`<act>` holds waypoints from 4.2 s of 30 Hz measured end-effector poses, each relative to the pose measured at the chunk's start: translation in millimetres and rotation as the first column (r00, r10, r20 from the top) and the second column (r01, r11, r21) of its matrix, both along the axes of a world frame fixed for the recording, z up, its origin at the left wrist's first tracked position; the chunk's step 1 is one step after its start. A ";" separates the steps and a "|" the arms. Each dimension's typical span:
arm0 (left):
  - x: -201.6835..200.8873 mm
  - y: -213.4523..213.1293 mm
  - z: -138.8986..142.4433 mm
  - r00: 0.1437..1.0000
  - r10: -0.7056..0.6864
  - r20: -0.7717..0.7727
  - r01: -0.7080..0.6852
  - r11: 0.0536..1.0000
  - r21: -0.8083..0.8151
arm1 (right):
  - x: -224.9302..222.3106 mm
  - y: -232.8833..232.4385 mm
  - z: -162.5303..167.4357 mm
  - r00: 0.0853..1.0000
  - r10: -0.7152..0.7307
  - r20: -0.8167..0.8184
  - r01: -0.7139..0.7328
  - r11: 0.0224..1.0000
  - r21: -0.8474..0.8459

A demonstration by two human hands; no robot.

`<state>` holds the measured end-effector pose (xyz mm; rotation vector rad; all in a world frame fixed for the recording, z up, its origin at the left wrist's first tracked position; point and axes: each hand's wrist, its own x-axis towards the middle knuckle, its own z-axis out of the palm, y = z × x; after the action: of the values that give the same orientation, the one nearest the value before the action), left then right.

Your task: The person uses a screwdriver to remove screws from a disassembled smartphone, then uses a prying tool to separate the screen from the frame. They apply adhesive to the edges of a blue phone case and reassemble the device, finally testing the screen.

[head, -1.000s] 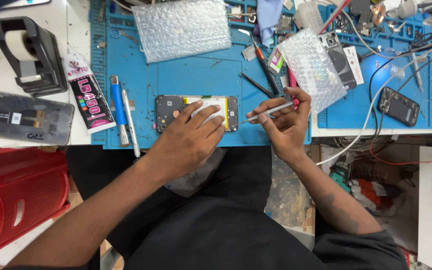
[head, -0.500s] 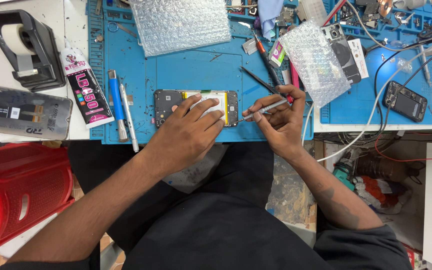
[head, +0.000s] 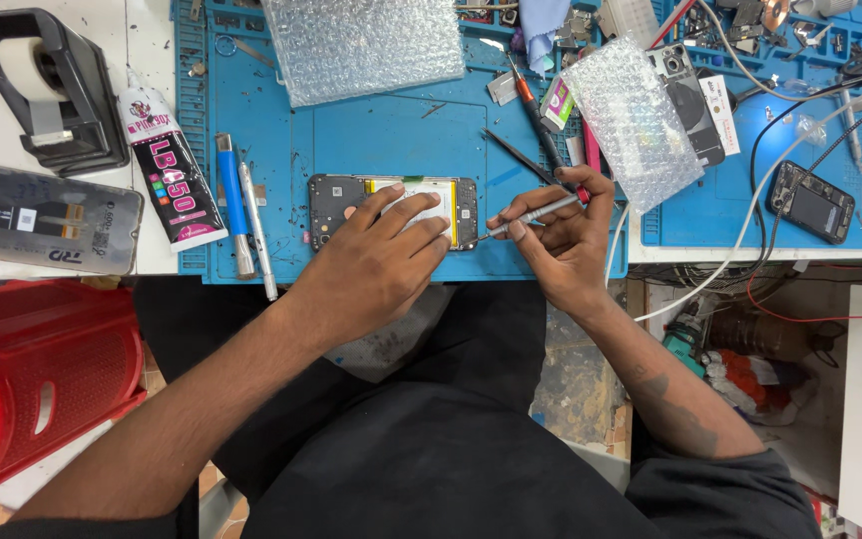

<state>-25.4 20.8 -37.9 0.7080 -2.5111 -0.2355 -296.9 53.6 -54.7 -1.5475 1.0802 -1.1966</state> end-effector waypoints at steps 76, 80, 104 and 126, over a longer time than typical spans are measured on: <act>-6.9 1.9 -23.8 0.986 0.039 0.160 -0.034 0.999 -0.036 | 49.9 28.9 88.3 0.794 0.040 -0.606 -0.041 0.999 0.012; -5.1 5.8 -25.8 0.990 0.062 0.130 -0.062 0.998 -0.008 | 46.7 33.4 88.7 0.832 0.062 -0.551 -0.143 0.984 -0.106; -6.7 44.2 61.9 0.996 -0.077 0.049 0.081 0.992 -0.100 | 34.5 -14.4 99.9 0.774 -0.130 -0.620 0.050 0.988 -0.145; -252.1 214.8 25.1 0.308 -0.942 -0.130 0.310 -0.030 0.950 | -252.5 140.5 158.8 0.346 -0.414 -0.842 0.594 0.791 -0.145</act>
<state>-277.5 235.6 -12.7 -0.5580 -2.9303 -2.2793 -549.4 194.1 104.1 -1.7086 2.4322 -0.5690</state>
